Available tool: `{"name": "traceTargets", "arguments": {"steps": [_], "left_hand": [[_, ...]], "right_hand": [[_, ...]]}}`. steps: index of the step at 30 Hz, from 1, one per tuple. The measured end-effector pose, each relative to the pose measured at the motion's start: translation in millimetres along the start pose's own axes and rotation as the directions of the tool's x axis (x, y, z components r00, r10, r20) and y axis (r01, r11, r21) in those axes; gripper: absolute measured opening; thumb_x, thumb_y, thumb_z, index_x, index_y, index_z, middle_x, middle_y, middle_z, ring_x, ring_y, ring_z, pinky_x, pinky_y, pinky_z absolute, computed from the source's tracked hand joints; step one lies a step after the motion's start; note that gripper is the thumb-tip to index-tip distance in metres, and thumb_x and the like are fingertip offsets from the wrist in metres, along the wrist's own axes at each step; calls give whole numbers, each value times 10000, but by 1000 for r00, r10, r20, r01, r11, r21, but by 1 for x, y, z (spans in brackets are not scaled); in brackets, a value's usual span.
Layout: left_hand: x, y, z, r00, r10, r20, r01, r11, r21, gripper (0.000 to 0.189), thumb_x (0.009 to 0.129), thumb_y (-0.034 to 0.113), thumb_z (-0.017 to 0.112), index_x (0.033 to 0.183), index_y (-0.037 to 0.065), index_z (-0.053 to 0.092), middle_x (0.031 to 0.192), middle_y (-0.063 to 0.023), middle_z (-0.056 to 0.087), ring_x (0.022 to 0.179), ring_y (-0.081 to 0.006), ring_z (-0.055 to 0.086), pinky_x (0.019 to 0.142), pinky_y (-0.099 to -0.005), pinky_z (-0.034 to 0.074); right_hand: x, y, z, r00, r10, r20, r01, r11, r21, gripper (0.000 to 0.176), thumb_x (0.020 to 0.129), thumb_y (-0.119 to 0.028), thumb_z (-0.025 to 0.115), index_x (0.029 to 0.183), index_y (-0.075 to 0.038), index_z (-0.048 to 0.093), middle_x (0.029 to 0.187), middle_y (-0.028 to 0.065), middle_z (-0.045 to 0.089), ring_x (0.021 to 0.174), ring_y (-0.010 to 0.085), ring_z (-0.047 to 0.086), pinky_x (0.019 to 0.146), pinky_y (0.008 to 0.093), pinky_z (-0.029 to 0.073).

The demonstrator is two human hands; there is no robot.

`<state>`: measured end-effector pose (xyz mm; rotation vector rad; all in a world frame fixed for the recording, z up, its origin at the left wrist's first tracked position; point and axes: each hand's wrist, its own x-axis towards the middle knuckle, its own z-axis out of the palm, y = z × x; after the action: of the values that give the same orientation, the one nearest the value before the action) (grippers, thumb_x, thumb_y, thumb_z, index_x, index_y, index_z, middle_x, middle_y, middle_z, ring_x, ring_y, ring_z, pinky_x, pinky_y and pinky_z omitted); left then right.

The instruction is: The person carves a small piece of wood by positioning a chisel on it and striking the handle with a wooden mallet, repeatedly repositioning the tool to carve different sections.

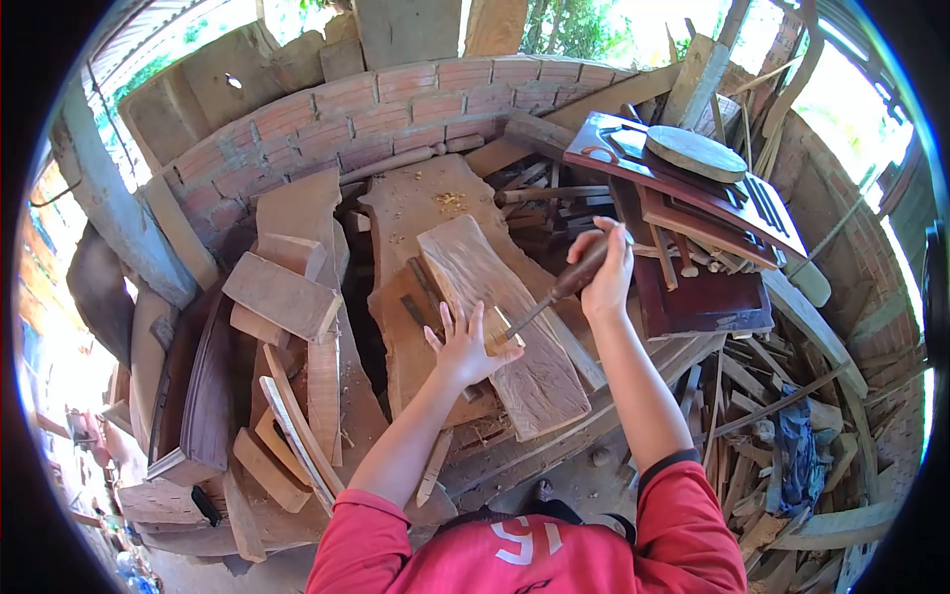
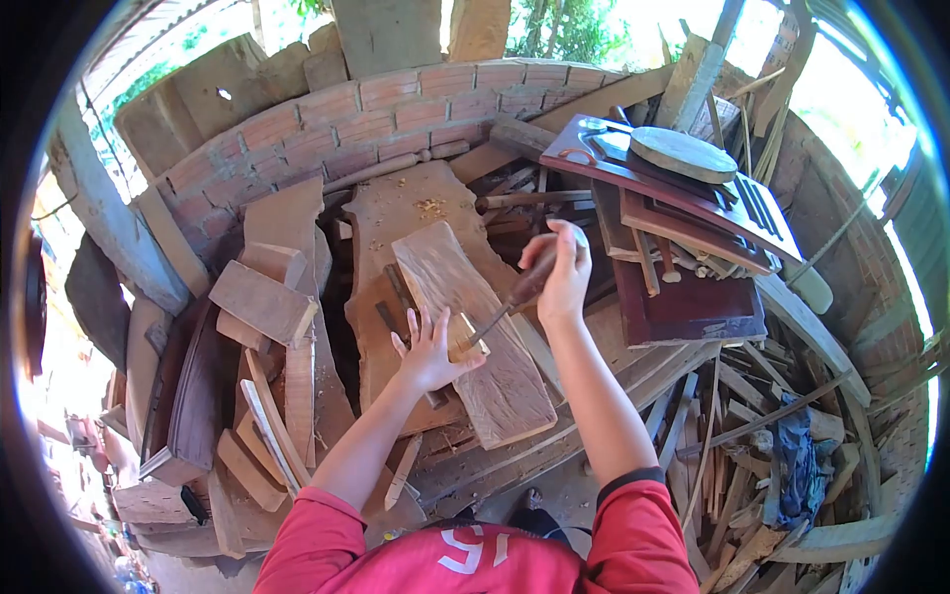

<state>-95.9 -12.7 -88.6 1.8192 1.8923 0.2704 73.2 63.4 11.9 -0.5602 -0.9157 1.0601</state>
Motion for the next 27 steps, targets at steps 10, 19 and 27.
{"name": "traceTargets", "arguments": {"steps": [10, 19, 27], "left_hand": [[-1, -2, 6, 996, -8, -94, 4, 999, -51, 1070, 561, 753, 546, 1381, 180, 169, 1427, -214, -56, 1316, -352, -117, 969, -626, -48], [0, 7, 1, 993, -95, -67, 92, 995, -50, 1049, 556, 723, 589, 1376, 201, 195, 1427, -213, -64, 1314, -359, -119, 975, -613, -48], [1, 12, 2, 989, -143, -25, 142, 990, -26, 1071, 549, 713, 611, 1384, 215, 161, 1422, -225, -62, 1307, -368, -140, 978, -610, -38]], "right_hand": [[-9, 37, -41, 931, 354, -92, -337, 928, 162, 177, 825, -168, 577, 805, -102, 414, 596, 37, 460, 543, 162, 461, 548, 305, 394], [-4, 71, -100, 710, 654, -262, -542, 745, 389, 241, 839, -294, 573, 725, -122, 448, 663, 8, 493, 619, 145, 496, 617, 309, 419], [17, 61, -72, 808, 584, -69, -524, 768, 368, 203, 850, -232, 568, 773, -110, 425, 651, 3, 462, 613, 134, 483, 598, 315, 438]]}}
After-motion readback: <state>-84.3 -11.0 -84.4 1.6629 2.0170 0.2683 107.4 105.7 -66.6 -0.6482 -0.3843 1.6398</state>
